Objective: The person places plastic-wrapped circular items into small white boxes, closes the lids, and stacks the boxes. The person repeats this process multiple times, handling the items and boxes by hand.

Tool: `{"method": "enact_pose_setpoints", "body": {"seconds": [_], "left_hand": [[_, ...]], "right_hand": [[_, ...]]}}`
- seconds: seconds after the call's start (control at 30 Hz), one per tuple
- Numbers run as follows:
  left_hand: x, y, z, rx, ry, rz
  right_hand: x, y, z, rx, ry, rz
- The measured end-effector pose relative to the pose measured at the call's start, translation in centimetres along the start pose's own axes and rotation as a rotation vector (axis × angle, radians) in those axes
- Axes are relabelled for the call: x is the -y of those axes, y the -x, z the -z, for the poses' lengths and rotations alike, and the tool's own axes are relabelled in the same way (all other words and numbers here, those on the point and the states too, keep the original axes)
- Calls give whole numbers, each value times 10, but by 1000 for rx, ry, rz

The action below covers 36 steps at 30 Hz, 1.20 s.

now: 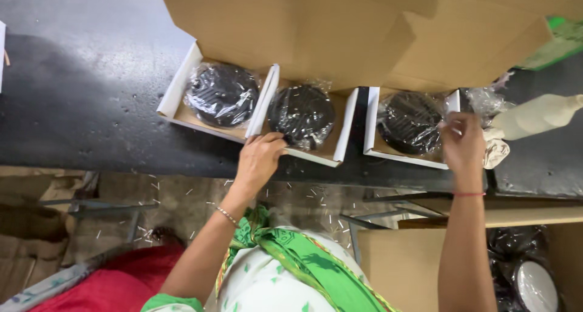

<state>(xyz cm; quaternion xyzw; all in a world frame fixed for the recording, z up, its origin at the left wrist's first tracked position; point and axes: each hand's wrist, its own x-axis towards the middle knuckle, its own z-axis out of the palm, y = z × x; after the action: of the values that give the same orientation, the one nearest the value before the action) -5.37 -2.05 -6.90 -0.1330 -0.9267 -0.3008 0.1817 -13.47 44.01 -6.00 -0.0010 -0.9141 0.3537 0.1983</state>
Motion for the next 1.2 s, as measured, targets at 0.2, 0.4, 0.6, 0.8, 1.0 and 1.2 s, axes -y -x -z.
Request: {"method": "enact_pose_setpoints", "body": {"seconds": [0.2, 0.4, 0.6, 0.8, 1.0, 1.2], "left_hand": [[53, 4, 37, -29, -83, 76], [94, 0, 52, -22, -96, 13], [21, 7, -4, -24, 103, -50], [-41, 12, -8, 73, 146, 12], [35, -105, 36, -424, 329, 103], [71, -227, 37, -203, 432, 24]], "right_hand": [[59, 25, -34, 198, 58, 121], [114, 60, -45, 334, 139, 209], [97, 72, -34, 254, 313, 145], [72, 57, 1, 299, 361, 71], [108, -28, -20, -69, 117, 263], [152, -108, -64, -55, 98, 183]]}}
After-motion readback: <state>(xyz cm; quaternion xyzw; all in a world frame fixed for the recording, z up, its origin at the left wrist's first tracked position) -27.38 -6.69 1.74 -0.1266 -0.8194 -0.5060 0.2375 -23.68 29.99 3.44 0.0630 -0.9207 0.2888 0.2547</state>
